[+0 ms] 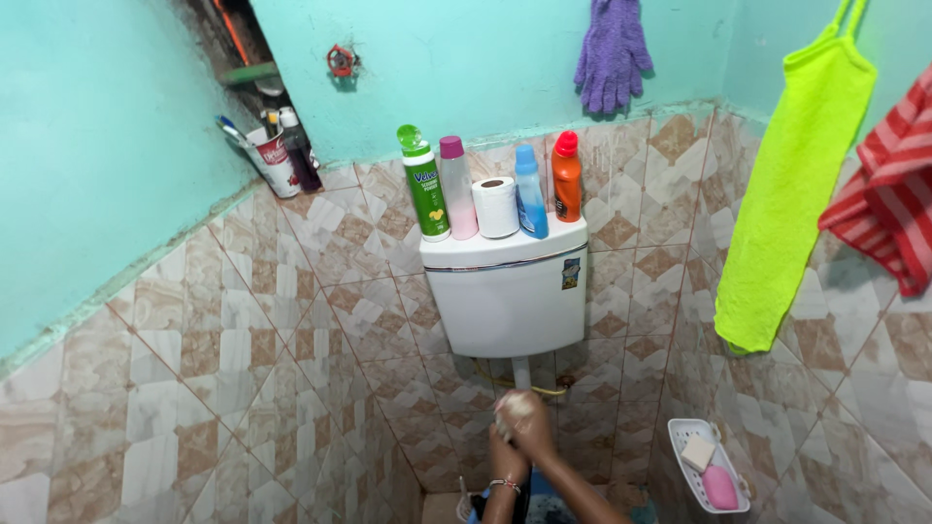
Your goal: The person washes black shoes by hand in a blue bucket filled with soapy water, using a red scrub brush and a white cloth.
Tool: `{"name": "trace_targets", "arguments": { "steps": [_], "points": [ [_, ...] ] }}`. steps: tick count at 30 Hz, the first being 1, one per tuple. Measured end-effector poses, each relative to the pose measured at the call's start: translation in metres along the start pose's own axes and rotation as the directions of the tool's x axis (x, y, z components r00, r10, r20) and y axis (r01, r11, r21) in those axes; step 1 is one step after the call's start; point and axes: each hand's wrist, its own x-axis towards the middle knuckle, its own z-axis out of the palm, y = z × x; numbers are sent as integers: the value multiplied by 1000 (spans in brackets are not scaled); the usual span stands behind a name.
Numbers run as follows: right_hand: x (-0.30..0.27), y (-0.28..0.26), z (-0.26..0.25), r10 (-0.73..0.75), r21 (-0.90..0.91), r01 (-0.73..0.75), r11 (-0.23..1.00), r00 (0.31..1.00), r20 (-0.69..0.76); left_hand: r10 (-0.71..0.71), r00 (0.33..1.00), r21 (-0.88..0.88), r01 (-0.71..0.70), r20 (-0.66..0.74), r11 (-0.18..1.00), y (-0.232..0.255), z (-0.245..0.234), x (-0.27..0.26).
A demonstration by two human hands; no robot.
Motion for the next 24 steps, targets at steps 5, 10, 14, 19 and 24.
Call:
{"name": "trace_targets", "arguments": {
  "steps": [5,10,14,19,24],
  "points": [
    [23,5,-11,-152,-399,115,910,987,-61,-199,960,177,166,194,970,13,-7,-9],
    [61,20,-27,446,-172,-447,878,894,-48,100,992,66,-105,72,992,46,-29,-31],
    [41,6,-20,279,-384,-287,878,957,-80,66,996,93,-72,62,993,53,-31,-38],
    [44,11,-32,72,-300,-50,953,995,63,-7,996,134,-5,85,991,50,-24,-26],
    [41,26,-29,36,-381,16,924,991,129,138,990,155,-140,20,978,29,-13,-28]
  ]
}}
